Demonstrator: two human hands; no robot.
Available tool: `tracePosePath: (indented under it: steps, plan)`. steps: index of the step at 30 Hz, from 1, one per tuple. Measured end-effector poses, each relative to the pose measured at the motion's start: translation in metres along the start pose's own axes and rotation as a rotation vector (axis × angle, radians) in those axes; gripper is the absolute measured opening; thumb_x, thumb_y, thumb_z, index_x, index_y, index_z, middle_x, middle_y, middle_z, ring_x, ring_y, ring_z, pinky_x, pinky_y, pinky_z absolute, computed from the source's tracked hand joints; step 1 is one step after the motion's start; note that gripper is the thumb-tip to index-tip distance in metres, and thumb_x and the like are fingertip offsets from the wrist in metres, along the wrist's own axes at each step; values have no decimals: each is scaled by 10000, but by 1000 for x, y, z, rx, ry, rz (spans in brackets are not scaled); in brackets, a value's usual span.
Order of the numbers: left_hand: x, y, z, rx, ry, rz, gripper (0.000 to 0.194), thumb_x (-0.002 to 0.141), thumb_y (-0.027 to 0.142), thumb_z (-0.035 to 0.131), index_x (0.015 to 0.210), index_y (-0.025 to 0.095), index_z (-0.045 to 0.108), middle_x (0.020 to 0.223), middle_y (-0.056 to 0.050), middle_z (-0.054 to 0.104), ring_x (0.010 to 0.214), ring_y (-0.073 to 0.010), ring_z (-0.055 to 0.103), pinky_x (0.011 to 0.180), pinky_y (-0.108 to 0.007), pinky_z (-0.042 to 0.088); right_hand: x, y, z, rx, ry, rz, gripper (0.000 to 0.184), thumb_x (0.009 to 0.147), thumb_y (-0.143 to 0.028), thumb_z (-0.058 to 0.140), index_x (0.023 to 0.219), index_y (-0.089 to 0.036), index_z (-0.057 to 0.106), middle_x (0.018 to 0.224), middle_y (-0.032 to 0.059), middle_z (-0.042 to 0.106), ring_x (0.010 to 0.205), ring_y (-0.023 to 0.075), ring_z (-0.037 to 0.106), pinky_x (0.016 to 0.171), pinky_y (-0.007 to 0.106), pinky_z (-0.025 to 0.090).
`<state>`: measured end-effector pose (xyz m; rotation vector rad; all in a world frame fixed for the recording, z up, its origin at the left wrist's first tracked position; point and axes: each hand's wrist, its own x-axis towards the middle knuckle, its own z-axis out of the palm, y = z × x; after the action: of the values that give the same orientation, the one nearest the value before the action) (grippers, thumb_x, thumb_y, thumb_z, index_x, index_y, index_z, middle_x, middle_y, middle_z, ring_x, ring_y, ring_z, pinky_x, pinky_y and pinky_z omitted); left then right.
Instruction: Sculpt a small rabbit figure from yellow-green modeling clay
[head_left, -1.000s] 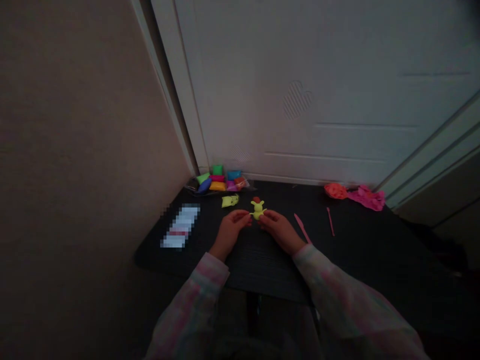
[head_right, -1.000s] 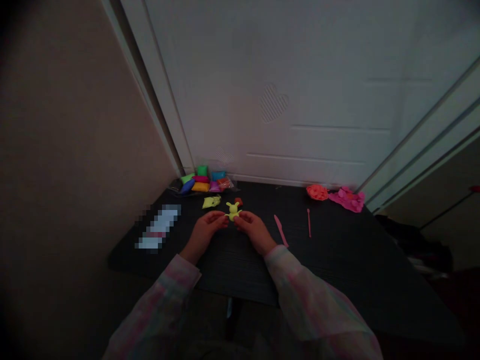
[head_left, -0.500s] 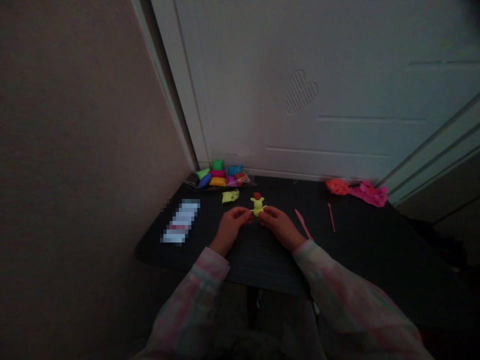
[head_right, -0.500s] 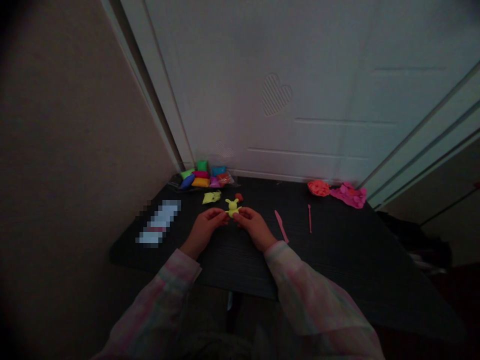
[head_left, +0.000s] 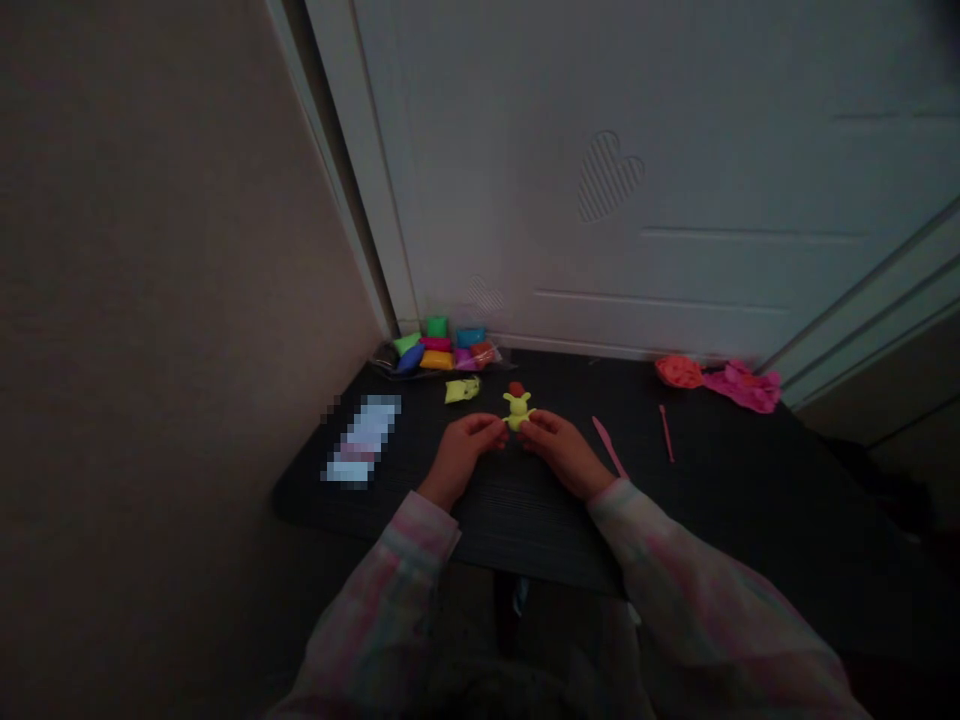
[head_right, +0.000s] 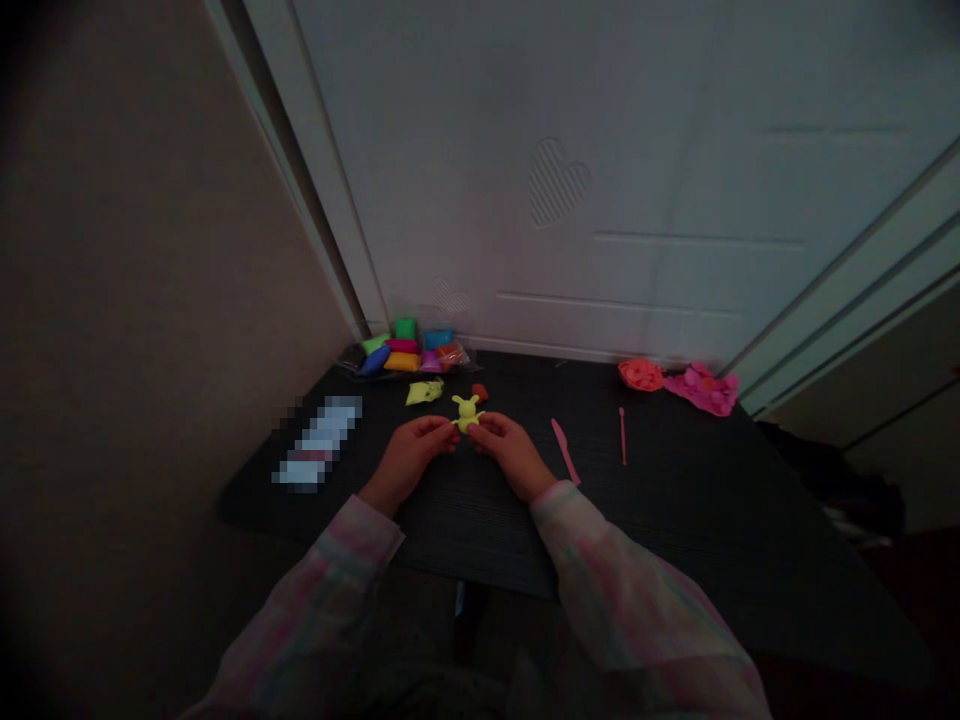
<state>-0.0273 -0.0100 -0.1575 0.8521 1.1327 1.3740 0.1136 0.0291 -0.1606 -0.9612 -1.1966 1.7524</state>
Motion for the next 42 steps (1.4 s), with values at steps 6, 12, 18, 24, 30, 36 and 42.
tracePosePath:
  steps: [6,12,18,24,30,36,42]
  plan:
    - [-1,2,1,16,3,2,216,604,288,676,725,117,623,686,-29,622,635,-109,564,610,-242,447,-1,-2,1,-11,5,-1,337,541,-362,707,774,-169,560,736,-11,595,653,91,538,605,220,401]
    - [-1,2,0,96,11,37,198,612,300,667,686,121,625,650,-16,616,598,-100,547,576,-228,433,-1,-2,2,-49,3,-10,333,564,-370,689,785,-164,550,720,-13,587,644,86,533,601,216,402]
    - [-4,6,0,204,111,114,289,651,391,606,725,111,618,631,-31,594,516,-105,520,466,-225,390,1,-2,-1,-146,51,-27,336,594,-386,657,800,-164,513,680,-15,579,598,88,540,545,213,409]
    - [-2,10,-20,425,403,283,252,729,363,483,801,147,590,711,-29,573,628,-137,529,566,-254,405,3,-4,-9,-348,150,-27,316,636,-367,639,716,-199,384,543,-38,547,459,94,512,402,201,364]
    - [-4,6,-27,771,265,385,240,588,167,597,818,209,650,898,-44,609,934,-227,504,894,-362,344,2,-2,-13,-586,151,-44,243,687,-333,599,685,-203,395,495,-49,533,387,87,475,376,201,352]
    - [-5,2,-25,917,119,370,273,590,105,567,830,189,664,883,-73,613,894,-247,524,873,-390,369,-1,-6,-13,-768,162,-73,215,702,-363,583,640,-200,456,510,-44,530,403,95,494,417,220,349]
    - [-5,2,-26,890,155,337,237,664,226,576,887,178,640,876,-58,611,767,-181,563,748,-304,431,-2,-16,-20,-857,239,-133,303,754,-459,487,605,-196,506,499,-25,543,436,113,514,481,240,349]
